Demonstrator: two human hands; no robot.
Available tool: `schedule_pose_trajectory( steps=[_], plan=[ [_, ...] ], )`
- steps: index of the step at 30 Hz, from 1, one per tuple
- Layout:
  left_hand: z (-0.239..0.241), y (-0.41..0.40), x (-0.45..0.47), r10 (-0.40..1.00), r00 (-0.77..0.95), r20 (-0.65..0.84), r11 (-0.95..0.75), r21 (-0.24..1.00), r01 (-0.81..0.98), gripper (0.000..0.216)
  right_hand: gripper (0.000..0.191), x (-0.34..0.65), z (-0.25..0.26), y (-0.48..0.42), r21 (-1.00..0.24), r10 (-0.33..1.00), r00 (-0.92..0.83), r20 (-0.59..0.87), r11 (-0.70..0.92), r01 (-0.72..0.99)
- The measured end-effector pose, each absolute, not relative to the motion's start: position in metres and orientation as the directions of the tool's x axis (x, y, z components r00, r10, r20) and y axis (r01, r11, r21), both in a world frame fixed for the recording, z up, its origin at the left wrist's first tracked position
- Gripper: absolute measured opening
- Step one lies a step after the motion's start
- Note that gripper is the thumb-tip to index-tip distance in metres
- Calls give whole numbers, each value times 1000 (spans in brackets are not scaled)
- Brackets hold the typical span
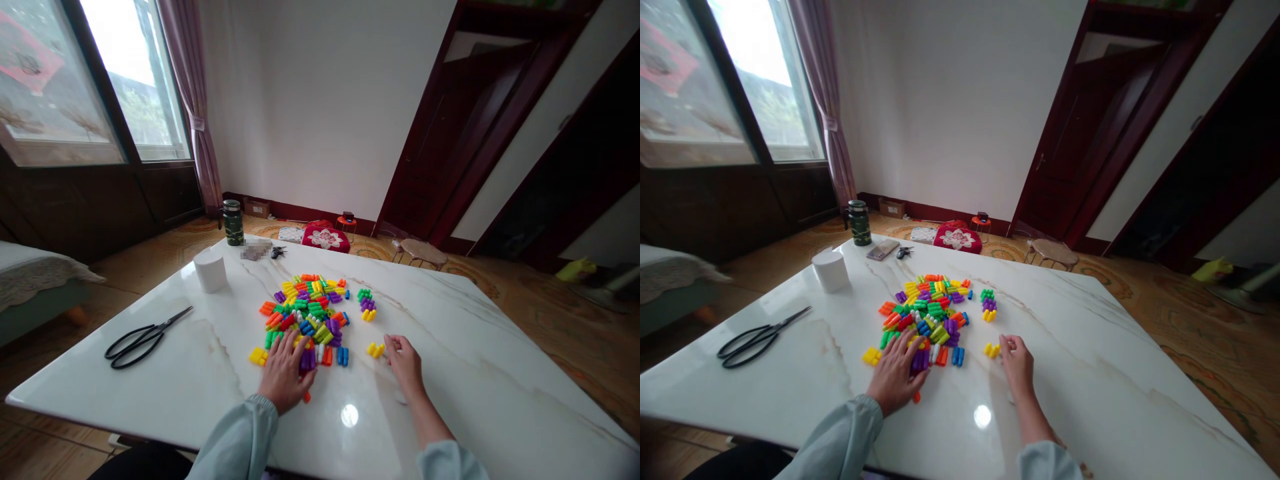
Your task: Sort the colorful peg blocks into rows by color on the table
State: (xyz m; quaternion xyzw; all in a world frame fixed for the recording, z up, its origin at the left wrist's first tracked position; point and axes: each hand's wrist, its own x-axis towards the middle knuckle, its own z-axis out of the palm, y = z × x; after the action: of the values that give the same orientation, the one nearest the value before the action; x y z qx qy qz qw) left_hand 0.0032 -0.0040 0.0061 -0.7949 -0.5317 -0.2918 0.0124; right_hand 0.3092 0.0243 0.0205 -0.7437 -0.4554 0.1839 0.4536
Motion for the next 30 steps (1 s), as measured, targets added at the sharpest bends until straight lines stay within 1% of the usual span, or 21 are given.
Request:
schedule_pose_trajectory(
  steps=[2, 4, 8, 10, 15, 18, 24, 30],
  plan=[
    [7, -4, 3, 835, 264, 483, -437, 291, 851, 60, 53, 304, 10, 15, -812, 803, 552, 227, -157, 562],
    [7, -5, 4, 839, 264, 475, -433, 290, 854, 60, 54, 298, 1, 10, -791, 790, 548, 275, -138, 596],
    [7, -5, 3, 847, 270, 458, -426, 280, 860, 61, 41, 289, -4, 19, -785, 804, 504, 315, -79, 615],
    [6, -4, 3, 842, 271, 466, -428, 273, 862, 61, 35, 286, -1, 33, -777, 803, 500, 326, -74, 626],
    [3, -4, 2, 831, 273, 485, -434, 259, 863, 61, 29, 283, 5, 66, -738, 800, 505, 325, -119, 664],
    [4, -4, 3, 836, 273, 476, -430, 260, 864, 61, 29, 278, 4, 75, -710, 783, 534, 320, -175, 683],
    [5, -4, 2, 840, 280, 465, -432, 261, 863, 61, 30, 268, 3, 78, -692, 754, 587, 297, -254, 676],
    [6, -4, 2, 841, 276, 466, -431, 267, 862, 62, 31, 266, 5, 79, -662, 748, 617, 246, -335, 670]
  ],
)
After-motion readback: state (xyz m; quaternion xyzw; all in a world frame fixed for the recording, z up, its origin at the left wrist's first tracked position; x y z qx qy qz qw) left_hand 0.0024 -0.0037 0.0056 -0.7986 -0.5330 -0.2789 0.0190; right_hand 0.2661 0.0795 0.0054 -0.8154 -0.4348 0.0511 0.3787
